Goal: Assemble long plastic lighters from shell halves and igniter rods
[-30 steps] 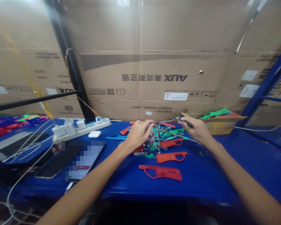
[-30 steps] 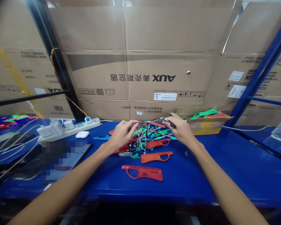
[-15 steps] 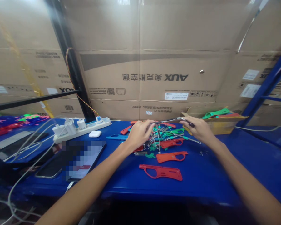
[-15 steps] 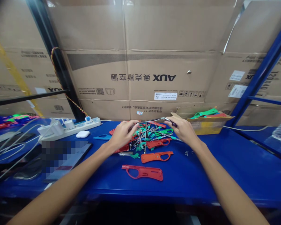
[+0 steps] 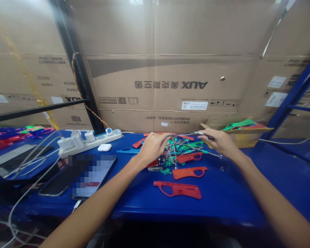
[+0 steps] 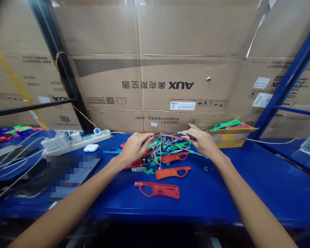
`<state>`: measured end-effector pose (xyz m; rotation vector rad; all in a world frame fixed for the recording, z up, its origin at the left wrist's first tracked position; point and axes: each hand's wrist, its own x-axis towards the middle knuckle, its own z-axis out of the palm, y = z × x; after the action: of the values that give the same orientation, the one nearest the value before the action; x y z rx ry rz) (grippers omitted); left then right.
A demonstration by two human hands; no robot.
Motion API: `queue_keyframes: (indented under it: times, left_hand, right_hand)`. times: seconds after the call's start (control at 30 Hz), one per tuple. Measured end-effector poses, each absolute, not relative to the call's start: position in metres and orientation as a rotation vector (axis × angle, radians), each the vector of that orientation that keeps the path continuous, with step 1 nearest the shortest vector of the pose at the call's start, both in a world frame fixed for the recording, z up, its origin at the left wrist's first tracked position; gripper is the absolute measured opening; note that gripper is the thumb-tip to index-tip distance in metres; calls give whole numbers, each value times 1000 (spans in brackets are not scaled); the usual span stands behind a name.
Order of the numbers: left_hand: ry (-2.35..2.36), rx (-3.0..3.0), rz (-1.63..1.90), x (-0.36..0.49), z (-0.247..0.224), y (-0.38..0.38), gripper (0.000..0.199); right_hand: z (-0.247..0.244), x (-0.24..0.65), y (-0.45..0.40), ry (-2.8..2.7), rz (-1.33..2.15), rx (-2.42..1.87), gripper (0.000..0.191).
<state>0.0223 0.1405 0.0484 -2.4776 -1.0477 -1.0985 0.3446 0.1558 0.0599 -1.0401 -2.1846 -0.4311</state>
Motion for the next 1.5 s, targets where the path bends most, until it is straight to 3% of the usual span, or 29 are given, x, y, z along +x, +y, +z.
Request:
queue_keyframes:
  times: [0.23, 0.57, 1.5]
  left_hand:
    - [-1048, -2475, -967, 19, 53, 140, 28]
    - [-1047, -2453, -847, 15, 57, 140, 26]
    - [-1012, -2505, -897, 21, 50, 139, 28]
  right_hand:
    - [60, 350, 156, -2250, -419, -1056, 34]
    - [65, 345, 151, -2348, -306, -1046, 44]
    - [67, 322, 139, -2343, -141, -949, 37]
